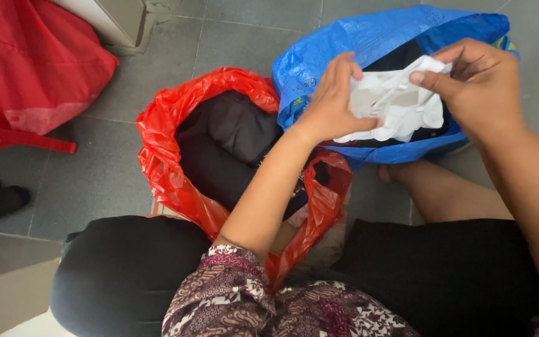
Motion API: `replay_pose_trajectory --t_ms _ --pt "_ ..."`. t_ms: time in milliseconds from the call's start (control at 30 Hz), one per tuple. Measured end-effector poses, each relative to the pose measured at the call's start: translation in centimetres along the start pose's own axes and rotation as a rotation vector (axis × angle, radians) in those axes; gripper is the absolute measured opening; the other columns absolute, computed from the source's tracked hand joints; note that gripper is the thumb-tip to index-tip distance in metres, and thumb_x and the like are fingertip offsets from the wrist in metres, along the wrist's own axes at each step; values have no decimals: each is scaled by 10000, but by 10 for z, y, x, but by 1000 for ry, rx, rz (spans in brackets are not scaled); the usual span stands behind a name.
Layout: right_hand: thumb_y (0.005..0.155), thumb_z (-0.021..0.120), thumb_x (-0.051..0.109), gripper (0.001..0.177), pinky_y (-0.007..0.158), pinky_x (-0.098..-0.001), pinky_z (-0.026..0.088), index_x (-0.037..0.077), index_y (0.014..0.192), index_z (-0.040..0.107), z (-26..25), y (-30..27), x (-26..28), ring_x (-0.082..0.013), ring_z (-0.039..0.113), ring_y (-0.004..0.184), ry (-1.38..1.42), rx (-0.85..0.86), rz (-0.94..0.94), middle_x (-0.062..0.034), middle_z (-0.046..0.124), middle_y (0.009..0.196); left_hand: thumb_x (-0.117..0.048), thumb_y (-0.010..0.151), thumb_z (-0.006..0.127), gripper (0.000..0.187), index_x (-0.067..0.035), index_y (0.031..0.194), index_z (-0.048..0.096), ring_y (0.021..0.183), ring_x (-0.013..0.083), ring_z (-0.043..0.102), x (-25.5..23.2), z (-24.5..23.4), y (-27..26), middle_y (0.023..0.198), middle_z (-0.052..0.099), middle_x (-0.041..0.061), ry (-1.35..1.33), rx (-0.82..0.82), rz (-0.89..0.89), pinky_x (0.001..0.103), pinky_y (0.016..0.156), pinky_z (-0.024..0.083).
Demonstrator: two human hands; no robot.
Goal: Sorting laundry by moving individual clothing items from a blue bag into a red bag and a separate pile.
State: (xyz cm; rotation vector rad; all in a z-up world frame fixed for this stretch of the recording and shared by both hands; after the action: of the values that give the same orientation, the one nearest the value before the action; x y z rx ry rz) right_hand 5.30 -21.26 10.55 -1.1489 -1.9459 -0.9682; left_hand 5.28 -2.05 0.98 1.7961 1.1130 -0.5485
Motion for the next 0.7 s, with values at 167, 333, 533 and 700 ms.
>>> replay_pose_trajectory --t_ms 167,333,533,700 --pt "1137 773 -179 248 967 -287 588 -51 1215 575 -26 -1 -8 -210 677 986 14 -56 -77 -204 679 1174 -353 595 981 683 -106 977 472 1352 436 385 1 10 -19 1449 365 194 53 -143 57 513 1157 335" --pt "1260 755 -178 286 1093 -289 611 7 1286 540 -55 -4 -24 -183 668 1080 66 -187 -91 -149 650 1249 -136 869 673 358 -43 1112 427 776 177 578 32 29 -37 954 534 91 -297 -360 -361 305 697 531" --pt "1255 775 -181 285 1053 -295 623 -1 1263 554 -60 -4 -34 -194 682 1068 63 -213 -97 -170 675 1259 -284 951 588 274 -52 1096 565 656 161 613 41 67 -44 855 602 73 -652 -50 -759 280 594 503" --pt "1213 773 -222 297 1039 -303 595 -27 1250 551 -57 -1 -45 -209 671 1054 -8 -161 -99 -191 671 1252 -166 941 666 317 -58 1127 433 792 183 609 50 42 -24 937 584 114 -1027 -307 -700 328 706 577"
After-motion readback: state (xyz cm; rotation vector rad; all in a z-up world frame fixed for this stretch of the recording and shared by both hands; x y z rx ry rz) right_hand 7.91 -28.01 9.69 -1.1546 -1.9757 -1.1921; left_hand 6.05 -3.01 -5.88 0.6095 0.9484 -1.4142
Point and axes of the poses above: each hand's wrist, its own y-axis towards the middle knuckle, its own z-axis out of the palm, x = y × z, the point moved 8 cm from there along y, towards the middle knuckle
